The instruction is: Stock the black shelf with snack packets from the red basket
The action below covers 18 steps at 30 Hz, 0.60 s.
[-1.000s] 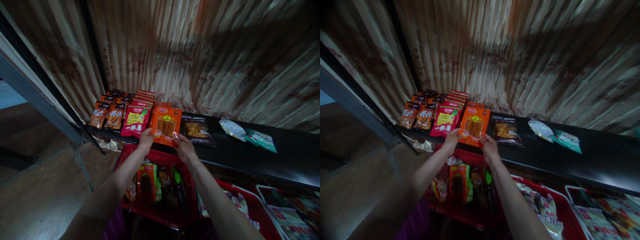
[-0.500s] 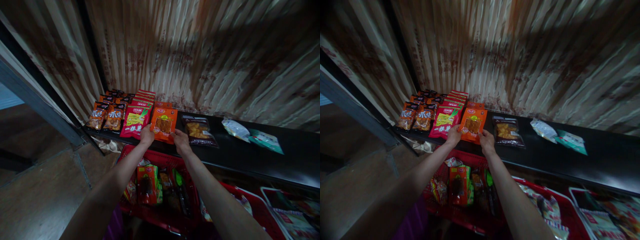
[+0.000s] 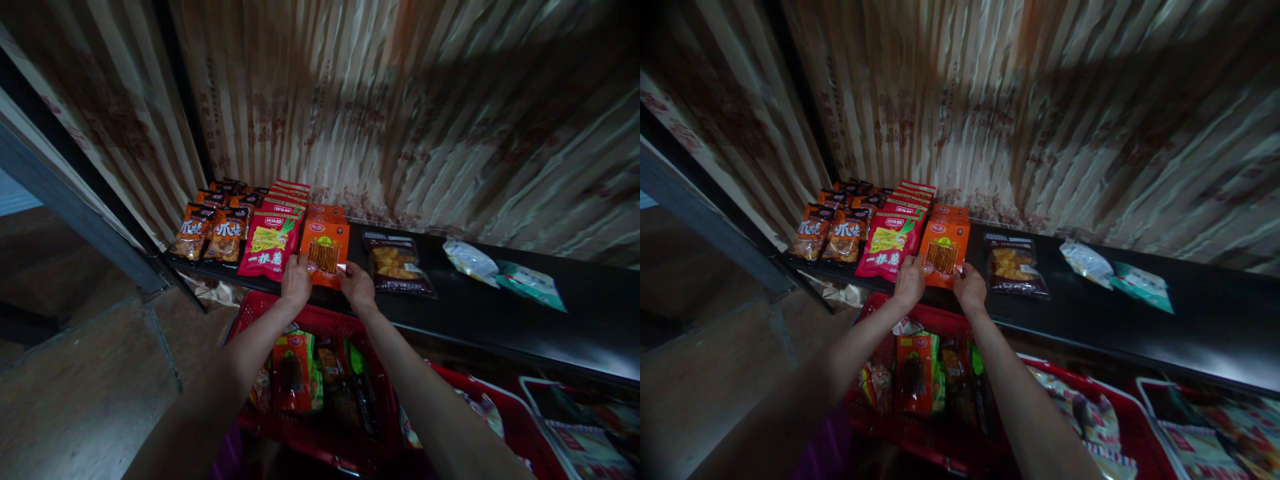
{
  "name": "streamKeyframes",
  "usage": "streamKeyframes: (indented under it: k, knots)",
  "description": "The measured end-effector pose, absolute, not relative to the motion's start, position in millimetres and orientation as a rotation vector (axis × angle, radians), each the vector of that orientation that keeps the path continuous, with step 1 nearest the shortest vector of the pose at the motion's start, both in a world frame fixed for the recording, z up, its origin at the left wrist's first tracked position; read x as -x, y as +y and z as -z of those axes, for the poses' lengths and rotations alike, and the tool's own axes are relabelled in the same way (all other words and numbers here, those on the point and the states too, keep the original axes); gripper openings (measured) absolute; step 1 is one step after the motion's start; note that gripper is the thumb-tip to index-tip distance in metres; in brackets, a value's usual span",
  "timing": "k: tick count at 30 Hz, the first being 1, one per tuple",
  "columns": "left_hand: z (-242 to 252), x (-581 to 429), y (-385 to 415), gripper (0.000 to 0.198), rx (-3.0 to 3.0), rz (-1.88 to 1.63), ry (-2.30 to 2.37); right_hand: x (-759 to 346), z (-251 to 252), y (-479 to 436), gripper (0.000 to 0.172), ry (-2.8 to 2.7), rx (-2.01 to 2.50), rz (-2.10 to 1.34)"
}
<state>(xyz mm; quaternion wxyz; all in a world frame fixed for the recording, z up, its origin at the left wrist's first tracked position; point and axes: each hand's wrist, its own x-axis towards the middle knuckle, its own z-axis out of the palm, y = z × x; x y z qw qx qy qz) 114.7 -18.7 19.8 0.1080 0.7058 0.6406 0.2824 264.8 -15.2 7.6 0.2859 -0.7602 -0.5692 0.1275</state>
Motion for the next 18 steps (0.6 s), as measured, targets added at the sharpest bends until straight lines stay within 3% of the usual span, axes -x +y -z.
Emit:
streamKeyframes:
  k: [7, 12, 18]
  knots:
    - [-16, -115, -25, 0.029, -2.412, -0.817, 1.916, -252, -24, -24, 0.053, -1.514, 2.155, -0.296]
    - [-2, -118, -22, 0.032, -2.497, -0.932, 1.722, -252, -26, -27, 0.055, -1.581, 2.165, -0.12]
    - [12, -120, -23, 0.041, -2.505, -0.912, 1.603, -245, -30, -11, 0.052, -1.932, 1.854, 0.17]
